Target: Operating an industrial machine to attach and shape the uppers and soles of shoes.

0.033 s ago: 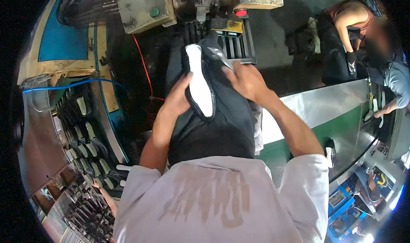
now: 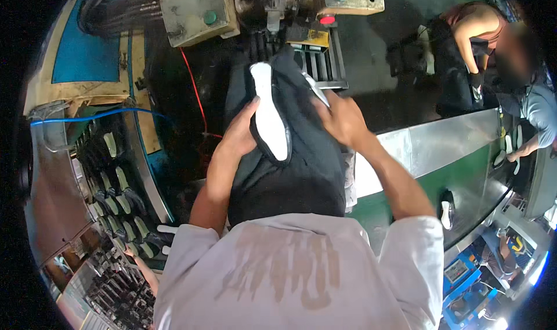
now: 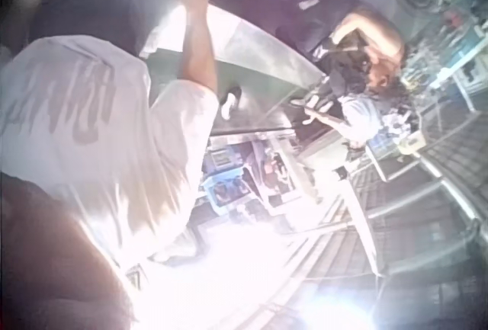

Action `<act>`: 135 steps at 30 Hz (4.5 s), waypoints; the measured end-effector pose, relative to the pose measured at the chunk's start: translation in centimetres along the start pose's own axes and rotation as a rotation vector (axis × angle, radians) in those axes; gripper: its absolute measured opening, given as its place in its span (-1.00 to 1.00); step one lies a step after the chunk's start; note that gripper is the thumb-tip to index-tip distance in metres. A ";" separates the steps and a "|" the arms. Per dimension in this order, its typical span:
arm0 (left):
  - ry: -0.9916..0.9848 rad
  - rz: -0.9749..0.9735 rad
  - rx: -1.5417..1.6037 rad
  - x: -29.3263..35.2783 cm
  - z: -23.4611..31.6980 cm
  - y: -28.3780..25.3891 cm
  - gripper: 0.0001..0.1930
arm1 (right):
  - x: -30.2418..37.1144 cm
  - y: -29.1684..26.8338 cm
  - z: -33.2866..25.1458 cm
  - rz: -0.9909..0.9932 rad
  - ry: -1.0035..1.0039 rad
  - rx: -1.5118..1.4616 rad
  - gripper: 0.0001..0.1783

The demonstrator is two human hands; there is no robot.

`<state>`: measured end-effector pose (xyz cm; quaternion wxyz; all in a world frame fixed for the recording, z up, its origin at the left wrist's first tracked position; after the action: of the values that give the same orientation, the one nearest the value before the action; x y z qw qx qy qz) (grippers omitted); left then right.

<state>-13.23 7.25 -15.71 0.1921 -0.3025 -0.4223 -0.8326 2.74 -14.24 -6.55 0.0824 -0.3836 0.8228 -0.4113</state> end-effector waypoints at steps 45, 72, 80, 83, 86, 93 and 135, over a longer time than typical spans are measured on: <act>0.454 -0.352 -0.283 -7.5 33.3 22.8 -0.57 | -13.5 -21.3 -14.8 0.506 -0.268 0.381 -0.02; 0.196 0.278 -0.276 4.1 4.8 -6.1 -0.28 | -24.8 -11.7 -15.4 0.550 -0.256 0.364 -0.04; 0.220 0.228 -0.272 4.7 4.6 -6.4 -0.25 | -25.6 -12.2 -16.9 0.534 -0.256 0.422 0.01; 0.237 0.226 -0.236 4.4 5.2 -5.4 -0.27 | -25.3 -12.0 -16.9 0.559 -0.251 0.458 0.00; 0.206 0.215 -0.195 3.9 4.8 -4.9 -0.28 | -25.7 -11.8 -15.5 0.629 -0.279 0.426 -0.03; 0.189 0.319 -0.205 5.9 4.9 -4.0 -0.31 | -26.1 -11.8 -17.2 0.565 -0.294 0.513 -0.06; 0.099 -0.209 -0.097 0.5 11.5 7.7 -0.05 | -37.7 -13.4 -12.2 0.615 -0.563 0.286 -0.41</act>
<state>-5.18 12.27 -5.57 0.1100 -0.2243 -0.4010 -0.8813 30.86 14.65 4.55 0.4739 -0.2028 0.7790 -0.3568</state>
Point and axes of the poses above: each hand's wrist, its own x-axis away from the middle knuckle, its own y-axis out of the palm, z = x × y, the point moved 4 cm from there along -x, towards the middle knuckle, and after that the axes turned 5 degrees about -x, right-handed, at the moved point
